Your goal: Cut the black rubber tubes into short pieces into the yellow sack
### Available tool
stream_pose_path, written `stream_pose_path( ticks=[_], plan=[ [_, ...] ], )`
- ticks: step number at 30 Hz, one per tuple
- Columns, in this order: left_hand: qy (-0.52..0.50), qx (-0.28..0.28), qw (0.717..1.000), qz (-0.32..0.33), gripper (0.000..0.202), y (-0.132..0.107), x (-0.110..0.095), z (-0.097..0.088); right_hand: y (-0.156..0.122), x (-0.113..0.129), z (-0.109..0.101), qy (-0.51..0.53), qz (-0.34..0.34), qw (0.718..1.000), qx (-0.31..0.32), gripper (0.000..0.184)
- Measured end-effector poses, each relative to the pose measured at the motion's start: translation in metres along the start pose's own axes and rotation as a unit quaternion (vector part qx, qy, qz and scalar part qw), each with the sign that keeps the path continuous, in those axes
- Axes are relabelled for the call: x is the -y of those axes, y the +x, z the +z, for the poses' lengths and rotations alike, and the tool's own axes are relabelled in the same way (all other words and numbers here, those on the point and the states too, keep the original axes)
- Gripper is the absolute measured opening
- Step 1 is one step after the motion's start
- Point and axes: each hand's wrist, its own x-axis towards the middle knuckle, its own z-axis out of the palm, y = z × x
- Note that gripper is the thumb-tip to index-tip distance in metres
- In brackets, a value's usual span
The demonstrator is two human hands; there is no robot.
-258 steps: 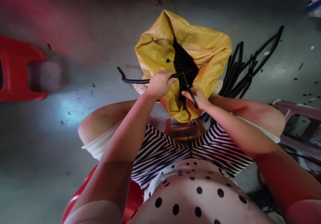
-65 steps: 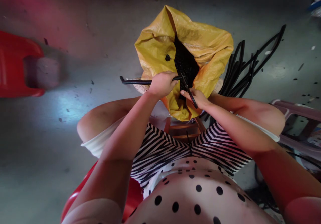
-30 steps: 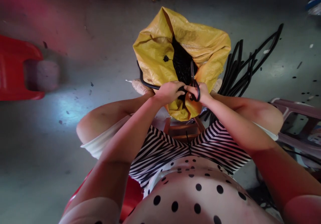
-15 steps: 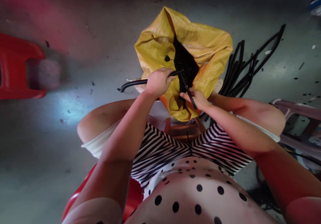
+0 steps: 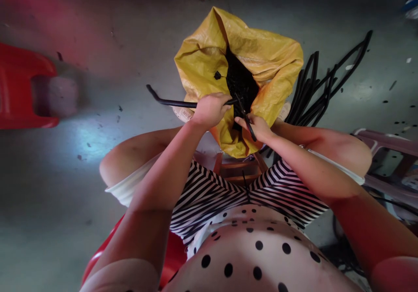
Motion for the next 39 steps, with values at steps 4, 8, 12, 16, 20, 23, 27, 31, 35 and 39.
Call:
stream_pose_path(
  ticks=[4, 8, 12, 16, 20, 23, 27, 31, 35, 39],
  plan=[
    [0.005, 0.014, 1.000, 0.014, 0.041, 0.002, 0.005, 0.005, 0.001, -0.001, 0.002, -0.009, -0.010, 1.000, -0.001, 0.076],
    [-0.016, 0.005, 1.000, 0.007, 0.043, 0.003, 0.012, 0.009, 0.002, -0.003, 0.003, -0.008, -0.036, 0.999, -0.004, 0.081],
    [-0.036, 0.002, 0.999, 0.005, 0.040, 0.002, 0.015, 0.008, 0.003, -0.006, 0.003, -0.003, -0.047, 0.999, -0.015, 0.082],
    [-0.030, 0.005, 0.999, -0.007, 0.039, 0.002, 0.017, 0.003, 0.005, -0.010, 0.004, 0.019, -0.046, 0.999, -0.017, 0.082],
    [-0.029, 0.014, 0.999, 0.003, 0.039, 0.001, 0.013, 0.002, 0.007, -0.010, 0.004, 0.104, -0.038, 0.994, -0.024, 0.082],
    [-0.040, 0.057, 0.996, 0.048, 0.038, -0.002, 0.001, 0.010, 0.008, -0.004, 0.000, 0.202, -0.024, 0.979, -0.010, 0.077],
    [-0.061, 0.102, 0.990, 0.074, 0.038, -0.006, -0.011, 0.024, 0.012, 0.002, -0.006, 0.255, -0.018, 0.967, -0.021, 0.066],
    [-0.079, 0.065, 0.994, 0.047, 0.039, -0.002, 0.001, 0.019, 0.018, -0.002, -0.011, 0.237, -0.033, 0.967, -0.085, 0.064],
    [-0.055, -0.016, 0.998, -0.015, 0.037, 0.003, 0.021, 0.001, 0.016, -0.009, -0.007, 0.200, -0.050, 0.976, -0.068, 0.066],
    [-0.049, -0.072, 0.995, -0.043, 0.039, 0.002, 0.026, -0.007, 0.005, -0.010, 0.004, 0.143, -0.048, 0.989, -0.009, 0.067]
  ],
)
